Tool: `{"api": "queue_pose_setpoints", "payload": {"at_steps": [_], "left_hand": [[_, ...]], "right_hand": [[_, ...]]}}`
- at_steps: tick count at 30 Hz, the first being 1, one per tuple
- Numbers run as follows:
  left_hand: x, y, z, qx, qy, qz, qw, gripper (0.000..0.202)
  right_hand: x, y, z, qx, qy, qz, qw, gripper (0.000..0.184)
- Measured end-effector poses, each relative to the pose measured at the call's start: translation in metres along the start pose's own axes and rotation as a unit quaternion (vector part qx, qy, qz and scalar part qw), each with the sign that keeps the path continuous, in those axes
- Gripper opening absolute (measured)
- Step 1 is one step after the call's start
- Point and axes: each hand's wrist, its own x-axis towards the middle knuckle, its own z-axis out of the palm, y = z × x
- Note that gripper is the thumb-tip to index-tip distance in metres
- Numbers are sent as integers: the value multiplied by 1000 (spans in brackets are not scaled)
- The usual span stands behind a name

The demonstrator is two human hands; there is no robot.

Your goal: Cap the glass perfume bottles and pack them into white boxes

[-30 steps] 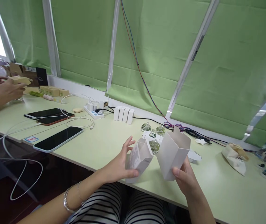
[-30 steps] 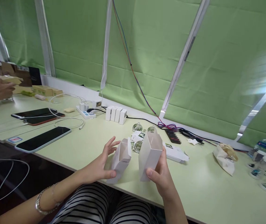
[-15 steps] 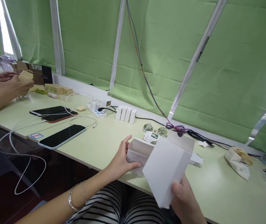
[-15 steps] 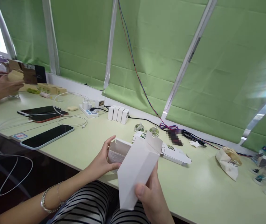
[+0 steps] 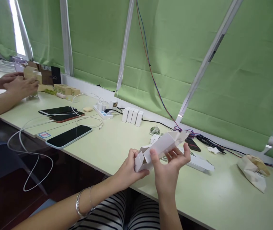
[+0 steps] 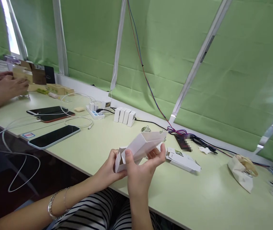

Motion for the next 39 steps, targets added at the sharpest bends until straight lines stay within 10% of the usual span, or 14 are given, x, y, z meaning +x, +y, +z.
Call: {"api": "queue_pose_setpoints", "payload": {"at_steps": [16, 24, 29, 39], "left_hand": [[-1, -1, 3, -3, 17, 34, 999, 41], [0, -4, 4, -28, -1, 35, 999, 39], [0, -7, 5, 2, 24, 24, 999, 42], [0, -13, 5, -7, 8, 7, 1000, 44]], "right_hand": [[-16, -10, 21, -224, 23, -94, 970, 86], [-22, -5, 23, -223, 6, -76, 972, 85], [-11, -1, 12, -132, 34, -190, 972, 89], [24, -15, -24, -132, -130, -306, 934, 14]]}}
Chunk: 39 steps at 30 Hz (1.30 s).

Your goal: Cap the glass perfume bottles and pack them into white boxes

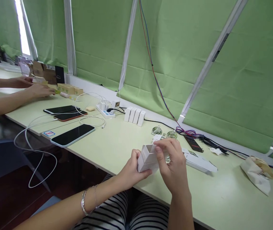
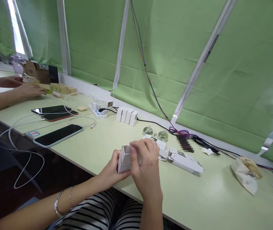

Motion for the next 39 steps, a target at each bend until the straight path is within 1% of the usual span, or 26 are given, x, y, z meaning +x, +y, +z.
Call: {"api": "queue_pose_setpoints", "payload": {"at_steps": [3, 5, 7, 10, 12, 17, 20, 22, 23, 24, 26, 27, 29, 32, 35, 39], "left_hand": [[0, -1, 1, -3, 0, 3, 1000, 44], [1, -1, 1, -10, 1, -4, 1000, 43], [1, -1, 0, -20, 0, -8, 1000, 42], [2, -1, -1, -27, -6, 0, 1000, 43], [2, -1, -2, -28, -8, 1, 1000, 43], [1, 0, 1, -29, -10, -3, 1000, 41], [4, 1, -2, -32, -6, 2, 999, 41], [10, 2, -11, -12, 10, 5, 1000, 41], [14, 2, -18, 7, 22, 3, 1000, 42], [19, 2, -27, 29, 38, -1, 999, 43], [29, 2, -49, 67, 64, -10, 996, 46], [34, 1, -60, 76, 69, -11, 995, 48], [43, -1, -80, 86, 63, -15, 994, 49], [51, -5, -102, 78, 54, -35, 995, 51], [54, -9, -113, 67, 71, -76, 992, 55], [56, -14, -117, 71, 94, -131, 984, 61]], "right_hand": [[-5, 5, -3, -16, -94, -25, 995, 16], [-9, 6, -1, -41, -130, -31, 990, 18], [-14, 5, 4, -74, -122, -34, 989, 21], [-22, 2, 13, -119, -65, -38, 990, 24], [-27, 3, 19, -131, -40, -38, 990, 26], [-35, 7, 30, -111, -40, -22, 993, 30], [-36, 10, 27, -84, -39, -46, 995, 32], [-35, 17, 20, -70, -5, -69, 995, 31], [-34, 24, 14, -68, 35, -68, 995, 30], [-32, 34, 7, -69, 85, -48, 993, 27], [-27, 57, -6, -69, 170, 40, 982, 22], [-24, 70, -12, -69, 183, 84, 977, 22], [-18, 95, -18, -62, 153, 132, 977, 23], [-15, 124, -11, -28, 69, 140, 987, 25], [-23, 140, 7, -18, 17, 138, 990, 28], [-35, 149, 25, -15, -20, 147, 989, 31]]}}
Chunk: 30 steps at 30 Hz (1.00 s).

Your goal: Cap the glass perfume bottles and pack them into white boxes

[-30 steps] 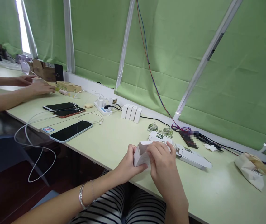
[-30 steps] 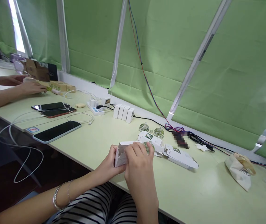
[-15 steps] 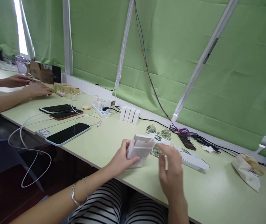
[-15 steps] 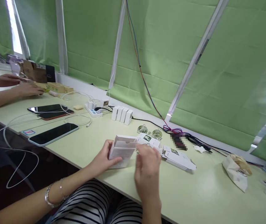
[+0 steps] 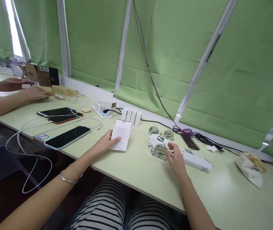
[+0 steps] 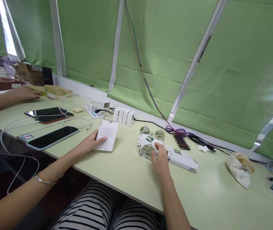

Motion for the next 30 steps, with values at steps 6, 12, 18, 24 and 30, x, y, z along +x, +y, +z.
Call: {"api": "queue_pose_setpoints", "payload": {"at_steps": [6, 12, 18, 24, 30], "left_hand": [[3, -4, 4, 9, 31, 2, 999, 65], [4, -10, 5, 19, 2, 17, 1000, 75], [9, -18, 3, 25, -41, 70, 996, 71], [0, -7, 12, 161, -13, 74, 984, 87], [4, 20, 47, 384, 1, 72, 920, 88]], "right_hand": [[-1, 7, 5, -10, -33, 21, 999, 37], [-1, 8, 5, -19, -50, 30, 998, 39], [-2, 9, 6, -24, -49, 22, 998, 37], [-3, 8, 7, -24, -42, 6, 999, 34], [-3, 7, 7, -30, -38, -4, 999, 33]]}}
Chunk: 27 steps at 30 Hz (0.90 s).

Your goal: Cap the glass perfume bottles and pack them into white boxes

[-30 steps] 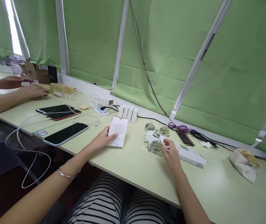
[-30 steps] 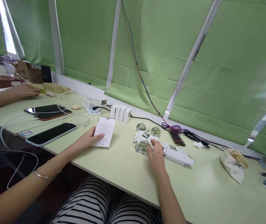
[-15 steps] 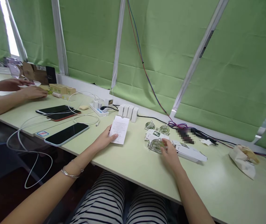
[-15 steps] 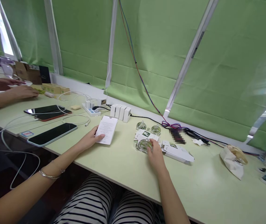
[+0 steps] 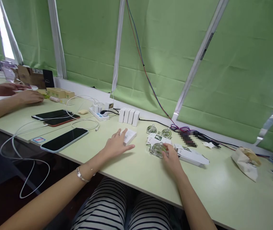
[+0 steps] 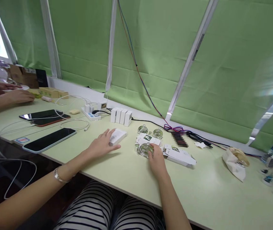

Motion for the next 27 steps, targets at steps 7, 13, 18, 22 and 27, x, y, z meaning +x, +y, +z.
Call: {"api": "queue_pose_setpoints", "payload": {"at_steps": [7, 13, 18, 22, 27], "left_hand": [[3, 1, -1, 17, -7, -1, 1000, 49], [-14, -24, -25, -288, -71, -99, 950, 53], [-13, -50, -37, -288, -22, -150, 946, 61], [-10, -61, -39, -142, 35, -139, 979, 61], [-11, -58, -39, -105, 75, -116, 985, 56]], "right_hand": [[0, -1, -2, -5, -1, -8, 1000, 33], [0, 0, -2, -5, 2, -6, 1000, 32], [0, -1, -3, -7, -7, -1, 1000, 33], [-1, -2, -5, -6, -16, 4, 1000, 34], [-2, -3, -5, -5, -26, 11, 1000, 36]]}}
